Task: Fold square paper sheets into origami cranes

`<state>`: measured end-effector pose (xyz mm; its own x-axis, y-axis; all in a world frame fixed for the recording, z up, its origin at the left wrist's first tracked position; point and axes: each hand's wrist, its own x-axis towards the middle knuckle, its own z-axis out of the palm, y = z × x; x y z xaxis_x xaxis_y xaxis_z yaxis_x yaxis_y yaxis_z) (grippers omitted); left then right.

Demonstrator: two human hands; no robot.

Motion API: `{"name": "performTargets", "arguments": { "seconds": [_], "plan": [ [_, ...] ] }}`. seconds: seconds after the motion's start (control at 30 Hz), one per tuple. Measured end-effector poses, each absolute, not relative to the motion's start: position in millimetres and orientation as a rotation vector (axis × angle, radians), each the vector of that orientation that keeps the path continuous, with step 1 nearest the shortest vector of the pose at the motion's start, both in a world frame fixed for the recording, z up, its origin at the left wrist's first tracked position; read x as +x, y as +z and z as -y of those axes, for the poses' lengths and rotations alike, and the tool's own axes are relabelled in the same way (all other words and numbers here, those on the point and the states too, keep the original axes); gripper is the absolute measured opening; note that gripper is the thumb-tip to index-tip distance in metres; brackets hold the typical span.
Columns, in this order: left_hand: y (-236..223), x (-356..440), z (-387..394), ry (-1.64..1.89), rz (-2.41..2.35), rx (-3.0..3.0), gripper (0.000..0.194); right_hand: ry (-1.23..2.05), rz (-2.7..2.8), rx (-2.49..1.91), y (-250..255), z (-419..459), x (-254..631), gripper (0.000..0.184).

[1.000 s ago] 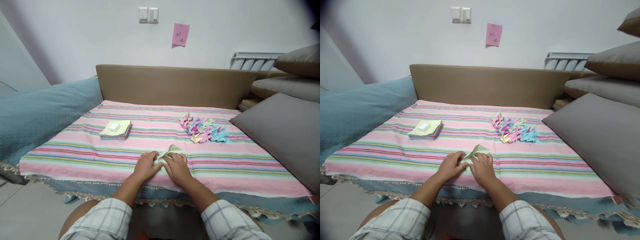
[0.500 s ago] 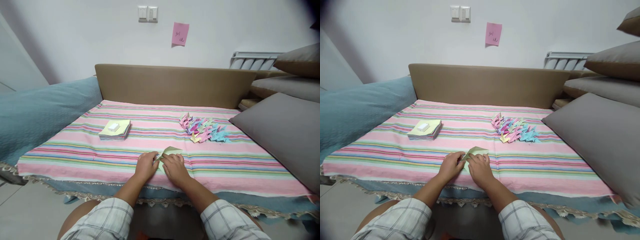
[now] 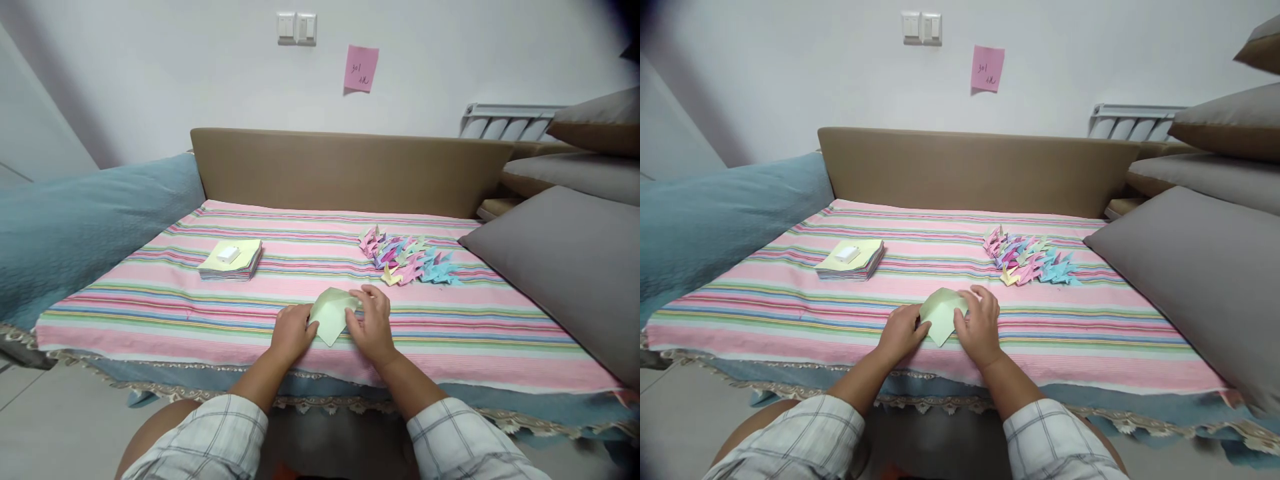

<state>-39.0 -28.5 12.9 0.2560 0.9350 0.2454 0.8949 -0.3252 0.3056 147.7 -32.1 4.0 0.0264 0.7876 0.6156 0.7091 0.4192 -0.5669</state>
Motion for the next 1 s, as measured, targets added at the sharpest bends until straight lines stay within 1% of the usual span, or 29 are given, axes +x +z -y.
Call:
{"name": "performTargets", "arguments": {
  "seconds": [0.07, 0.17, 0.27, 0.37, 0.57, 0.67, 0.8, 0.9, 1.0],
  "plan": [
    [13, -39, 28, 0.568, -1.774, 2.405, 0.012, 0.394, 1.56, -1.274, 0, 24, 153, 0.045],
    [12, -39, 27, 0.544, -1.798, 2.39, 0.012, 0.895, 1.274, -1.156, -10, 12, 157, 0.055],
    [12, -39, 27, 0.536, -1.812, 2.386, 0.013, 1.129, 1.173, -1.032, -16, 5, 158, 0.066],
    [11, -38, 27, 0.529, -1.821, 2.39, 0.014, 1.181, 1.246, -1.001, -15, 5, 157, 0.069],
    [12, -38, 26, 0.501, -1.828, 2.397, 0.012, 1.157, 1.448, -0.993, -5, 12, 157, 0.071],
    [12, -38, 27, 0.52, -1.828, 2.387, 0.014, 1.152, 1.507, -0.957, -4, 13, 157, 0.072],
    [13, -37, 27, 0.535, -1.823, 2.366, 0.019, 1.159, 1.584, -0.939, -4, 13, 156, 0.073],
    [13, -37, 28, 0.524, -1.81, 2.361, 0.019, 1.171, 1.593, -0.953, -4, 13, 156, 0.073],
    [13, -38, 28, 0.535, -1.811, 2.368, 0.018, 1.182, 1.599, -0.968, -4, 12, 156, 0.07]
  ]
}}
